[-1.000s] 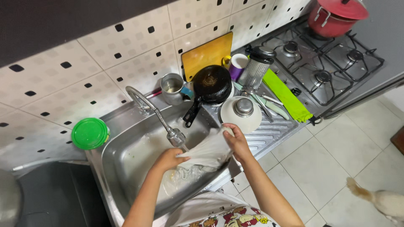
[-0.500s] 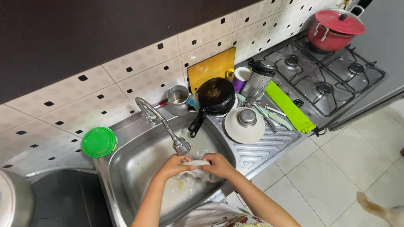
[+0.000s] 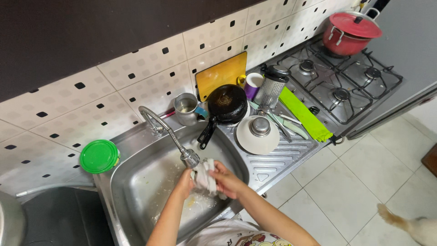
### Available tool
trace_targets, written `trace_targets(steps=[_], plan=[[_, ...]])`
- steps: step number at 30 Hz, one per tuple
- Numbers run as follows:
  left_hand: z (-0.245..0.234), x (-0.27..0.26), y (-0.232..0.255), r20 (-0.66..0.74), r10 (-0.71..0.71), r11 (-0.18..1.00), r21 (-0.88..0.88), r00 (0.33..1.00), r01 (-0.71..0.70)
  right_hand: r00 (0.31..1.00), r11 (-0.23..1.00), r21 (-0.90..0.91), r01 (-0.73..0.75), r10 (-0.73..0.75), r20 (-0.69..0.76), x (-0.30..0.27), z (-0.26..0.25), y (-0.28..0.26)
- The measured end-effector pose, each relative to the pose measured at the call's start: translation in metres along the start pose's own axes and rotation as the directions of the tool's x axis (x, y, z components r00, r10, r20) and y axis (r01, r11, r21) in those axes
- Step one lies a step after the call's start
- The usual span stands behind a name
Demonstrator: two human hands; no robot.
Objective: The person cleans a plastic container using a scouring pad, then wipes a cloth in a sink and wipes down a kitchen counter and several containers.
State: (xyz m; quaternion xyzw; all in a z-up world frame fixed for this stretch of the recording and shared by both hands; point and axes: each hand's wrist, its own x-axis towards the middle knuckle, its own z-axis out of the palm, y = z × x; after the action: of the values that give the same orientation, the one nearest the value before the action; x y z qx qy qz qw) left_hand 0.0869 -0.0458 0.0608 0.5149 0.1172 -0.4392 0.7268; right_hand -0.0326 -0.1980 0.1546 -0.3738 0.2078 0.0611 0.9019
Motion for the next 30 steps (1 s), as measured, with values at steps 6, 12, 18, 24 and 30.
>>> trace_targets(steps=[6, 12, 18, 24, 30], plan=[[0.011, -0.011, 0.036, -0.218, 0.165, 0.343, 0.927, 0.962, 0.152, 0.95, 0.691, -0.686, 0.226, -0.313, -0.001, 0.028, -0.036, 0.03], [0.038, -0.033, 0.044, 0.269, 0.062, 0.343, 0.899, 0.961, -0.274, 0.82, -0.025, -0.902, 0.432, -0.406, 0.404, -0.007, -0.002, -0.029], [0.026, -0.049, 0.042, 0.261, 0.241, 0.678, 0.643, 0.935, -0.355, 0.753, -0.033, -0.803, 0.595, -0.327, 0.571, -0.017, 0.008, -0.068], [-0.003, -0.024, 0.015, 0.268, 0.093, 0.295, 0.912, 0.959, -0.284, 0.641, 0.133, -0.781, 0.61, -0.663, 0.387, -0.026, 0.007, -0.096], [-0.006, -0.009, 0.0, 0.206, 0.116, 0.488, 0.84, 0.972, -0.237, 0.693, 0.433, -0.651, 0.623, -0.692, 0.203, -0.041, 0.003, -0.112]])
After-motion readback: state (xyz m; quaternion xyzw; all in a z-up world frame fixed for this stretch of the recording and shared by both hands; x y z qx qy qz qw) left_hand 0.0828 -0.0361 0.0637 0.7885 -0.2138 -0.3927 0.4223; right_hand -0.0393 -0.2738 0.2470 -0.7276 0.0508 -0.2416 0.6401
